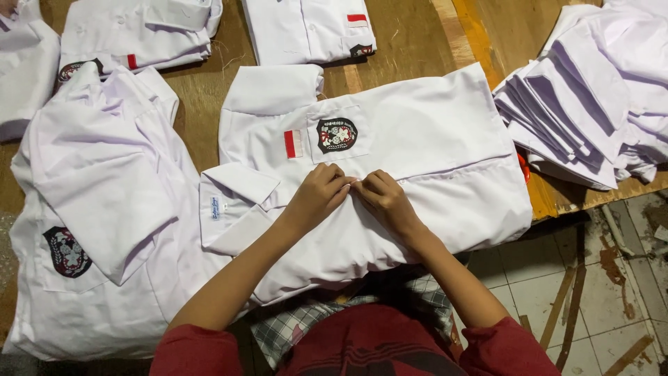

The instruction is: The person folds a white short-sleeved shirt on a wooden table. They align the collar, fold the sleeves inward, and smooth the fabric with their hands. The shirt features a red and white flag patch and a circular logo on the chest.

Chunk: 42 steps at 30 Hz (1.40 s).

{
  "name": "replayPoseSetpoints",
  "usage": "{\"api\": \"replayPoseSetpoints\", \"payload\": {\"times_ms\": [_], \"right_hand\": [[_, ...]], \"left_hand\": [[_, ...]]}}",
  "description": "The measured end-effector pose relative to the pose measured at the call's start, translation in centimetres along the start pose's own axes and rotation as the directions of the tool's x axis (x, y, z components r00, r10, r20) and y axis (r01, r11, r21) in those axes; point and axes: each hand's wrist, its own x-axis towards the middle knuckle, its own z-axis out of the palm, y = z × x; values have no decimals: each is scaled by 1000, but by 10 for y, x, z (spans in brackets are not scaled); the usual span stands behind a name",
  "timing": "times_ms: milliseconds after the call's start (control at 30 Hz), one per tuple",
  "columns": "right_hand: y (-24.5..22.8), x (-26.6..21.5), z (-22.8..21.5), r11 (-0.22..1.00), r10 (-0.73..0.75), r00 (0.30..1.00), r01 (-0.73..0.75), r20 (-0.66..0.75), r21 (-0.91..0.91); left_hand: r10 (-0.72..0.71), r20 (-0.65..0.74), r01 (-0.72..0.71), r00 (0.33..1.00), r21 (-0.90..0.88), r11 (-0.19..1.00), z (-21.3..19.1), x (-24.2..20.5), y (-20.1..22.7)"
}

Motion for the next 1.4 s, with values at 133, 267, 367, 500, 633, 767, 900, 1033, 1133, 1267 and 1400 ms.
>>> {"api": "replayPoseSetpoints", "payload": {"times_ms": [133, 267, 367, 500, 633, 767, 900, 1033, 1133, 1267, 1400], "right_hand": [[20, -10, 8, 987, -132, 989, 137, 70, -86], [24, -14, 5, 982, -137, 987, 147, 89, -118], [18, -8, -12, 992, -92, 989, 101, 117, -71], [20, -10, -29, 999, -44, 977, 38, 211, 35], [16, -15, -35, 997, -21, 969, 37, 245, -61], [11, -11, -46, 999, 17, 967, -29, 254, 44], [49, -23, -53, 1000, 25, 984, -25, 177, 1], [80, -43, -71, 946, 292, 882, -211, 370, -244], [87, -44, -80, 931, 335, 839, -226, 429, -286], [84, -38, -87, 935, 354, 820, -299, 450, -190], [86, -33, -88, 970, 213, 932, -166, 295, -176]], "left_hand": [[15, -1, -15, 1000, 29, 999, 0, -1, 2], [-18, 21, 18, 1000, -32, 999, -4, 0, 1], [-19, 29, 21, 999, -57, 998, -11, 2, 7], [-16, 32, 17, 999, -47, 999, -15, 3, 9], [-28, 50, 31, 998, -77, 997, -17, 2, 11], [-23, 102, 24, 995, -9, 1000, -25, 2, 4], [-103, 63, 91, 993, 170, 981, -50, 8, -6], [-316, 249, 239, 916, 295, 925, -59, 5, -17], [-331, 273, 253, 903, 285, 925, -64, 9, -16], [-328, 277, 252, 903, 279, 927, -65, 8, -16], [-325, 262, 232, 909, 332, 914, -53, 3, -24]]}}
